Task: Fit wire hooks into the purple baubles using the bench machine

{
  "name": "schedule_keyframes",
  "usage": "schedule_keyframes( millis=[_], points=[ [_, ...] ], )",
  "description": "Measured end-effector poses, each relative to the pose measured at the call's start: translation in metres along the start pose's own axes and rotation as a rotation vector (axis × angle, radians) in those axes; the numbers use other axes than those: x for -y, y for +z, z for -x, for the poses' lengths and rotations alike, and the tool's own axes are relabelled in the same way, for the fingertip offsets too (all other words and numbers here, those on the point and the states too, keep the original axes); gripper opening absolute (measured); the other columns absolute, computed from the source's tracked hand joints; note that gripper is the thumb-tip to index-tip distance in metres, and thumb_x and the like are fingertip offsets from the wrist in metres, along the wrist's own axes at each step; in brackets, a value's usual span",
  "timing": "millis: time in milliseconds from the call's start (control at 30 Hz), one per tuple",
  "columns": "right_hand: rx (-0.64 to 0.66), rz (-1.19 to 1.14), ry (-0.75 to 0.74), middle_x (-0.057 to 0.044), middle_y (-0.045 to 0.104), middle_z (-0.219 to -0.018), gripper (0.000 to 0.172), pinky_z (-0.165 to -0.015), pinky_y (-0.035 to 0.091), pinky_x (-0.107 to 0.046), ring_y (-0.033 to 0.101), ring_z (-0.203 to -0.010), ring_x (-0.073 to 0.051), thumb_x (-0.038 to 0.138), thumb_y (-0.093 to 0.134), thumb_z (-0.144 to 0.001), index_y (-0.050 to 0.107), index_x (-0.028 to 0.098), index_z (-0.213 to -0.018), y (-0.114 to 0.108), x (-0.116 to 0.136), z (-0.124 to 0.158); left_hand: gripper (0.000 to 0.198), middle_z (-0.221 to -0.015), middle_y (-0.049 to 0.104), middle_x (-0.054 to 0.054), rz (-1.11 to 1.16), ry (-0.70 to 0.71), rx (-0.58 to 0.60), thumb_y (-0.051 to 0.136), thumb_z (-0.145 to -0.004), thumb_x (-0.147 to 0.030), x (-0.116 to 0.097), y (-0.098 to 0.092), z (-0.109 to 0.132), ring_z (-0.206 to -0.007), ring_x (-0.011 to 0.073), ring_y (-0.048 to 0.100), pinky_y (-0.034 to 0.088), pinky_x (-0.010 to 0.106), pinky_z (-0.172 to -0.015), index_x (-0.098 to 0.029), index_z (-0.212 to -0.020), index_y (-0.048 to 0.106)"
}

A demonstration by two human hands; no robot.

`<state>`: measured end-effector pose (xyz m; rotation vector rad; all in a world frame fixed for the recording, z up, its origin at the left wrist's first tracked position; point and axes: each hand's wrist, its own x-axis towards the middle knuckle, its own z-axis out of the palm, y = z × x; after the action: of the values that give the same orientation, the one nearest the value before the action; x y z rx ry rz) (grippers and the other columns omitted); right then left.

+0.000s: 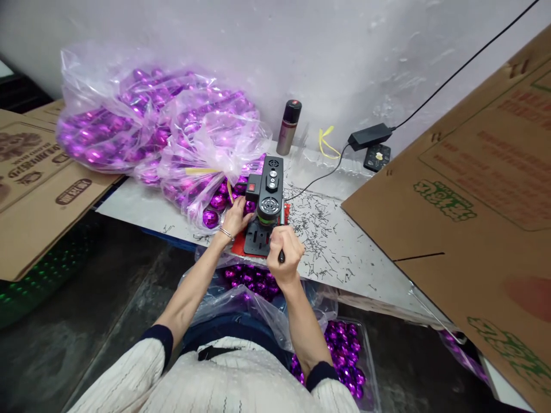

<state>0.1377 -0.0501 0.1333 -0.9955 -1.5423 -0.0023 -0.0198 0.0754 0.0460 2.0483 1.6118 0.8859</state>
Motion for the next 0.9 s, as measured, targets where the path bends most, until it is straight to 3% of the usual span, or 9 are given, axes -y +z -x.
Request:
schedule_keyframes(
  millis=[167,233,333,433,567,733,900],
  points=[
    [0.011,0.017,0.002,0.000,0.054,-0.067,0.029,-0.061,0.040,-0.030,0.053,-0.064,-0.014,0.014,0.040,-0.097,0.047,0.023,-0.070,0.000,0.000,-0.001,0.057,-0.134,0.065,0.013,0.595,-0.142,-0.196,0.068,-0.091,-0.045,0.010,-0.009,0.029,-0.120,0.0256,0.066,0.054,0.042,-0.105,-0.019,-0.139,0.052],
    [0.000,0.023,0.007,0.000,0.054,-0.066,0.029,-0.061,0.040,-0.031,0.053,-0.063,-0.014,0.015,0.040,-0.097,0.047,0.023,-0.070,0.000,0.001,-0.002,0.058,-0.134,0.066,0.012,0.795,-0.186,-0.159,0.060,-0.096,-0.050,0.008,-0.012,0.052,-0.118,0.0226,0.068,0.057,0.038,-0.101,-0.021,-0.144,0.048],
    [-0.015,0.028,0.008,0.000,0.054,-0.066,0.029,-0.061,0.040,-0.031,0.053,-0.063,-0.014,0.015,0.040,-0.097,0.047,0.023,-0.069,0.000,0.001,-0.003,0.059,-0.132,0.068,0.013,0.895,-0.193,-0.059,0.061,-0.095,-0.052,-0.002,-0.003,0.085,-0.118,0.0227,0.069,0.057,0.037,-0.102,-0.019,-0.143,0.049],
    [0.001,0.023,-0.004,0.000,0.054,-0.067,0.028,-0.061,0.040,-0.030,0.053,-0.063,-0.014,0.013,0.041,-0.096,0.048,0.023,-0.071,-0.001,0.002,-0.004,0.066,-0.135,0.066,0.016,0.807,-0.176,-0.031,0.064,-0.092,-0.054,-0.009,0.016,0.102,-0.119,0.0255,0.069,0.056,0.040,-0.104,-0.017,-0.144,0.048],
    [0.023,0.028,-0.028,0.000,0.054,-0.068,0.027,-0.061,0.041,-0.029,0.053,-0.065,-0.014,0.010,0.041,-0.096,0.049,0.022,-0.073,-0.003,0.002,-0.004,0.065,-0.140,0.062,0.018,0.494,-0.072,-0.099,0.067,-0.090,-0.052,-0.009,0.034,0.099,-0.129,0.0309,0.062,0.050,0.049,-0.111,-0.017,-0.143,0.050],
    [0.022,0.037,-0.030,-0.001,0.056,-0.069,0.027,-0.063,0.043,-0.029,0.055,-0.067,-0.014,0.010,0.041,-0.096,0.051,0.022,-0.074,-0.004,0.002,-0.003,0.067,-0.132,0.064,0.017,0.298,0.119,-0.128,0.074,-0.086,-0.049,-0.007,0.036,0.084,-0.126,0.0315,0.061,0.049,0.051,-0.110,-0.017,-0.140,0.051],
    [0.030,0.032,-0.021,-0.001,0.057,-0.070,0.026,-0.063,0.044,-0.030,0.056,-0.068,-0.014,0.011,0.041,-0.096,0.052,0.022,-0.075,-0.004,0.000,0.000,0.064,-0.128,0.062,0.015,0.198,0.208,-0.078,0.078,-0.083,-0.041,-0.009,0.034,0.078,-0.122,0.0313,0.060,0.049,0.051,-0.107,-0.019,-0.138,0.054]
  ],
)
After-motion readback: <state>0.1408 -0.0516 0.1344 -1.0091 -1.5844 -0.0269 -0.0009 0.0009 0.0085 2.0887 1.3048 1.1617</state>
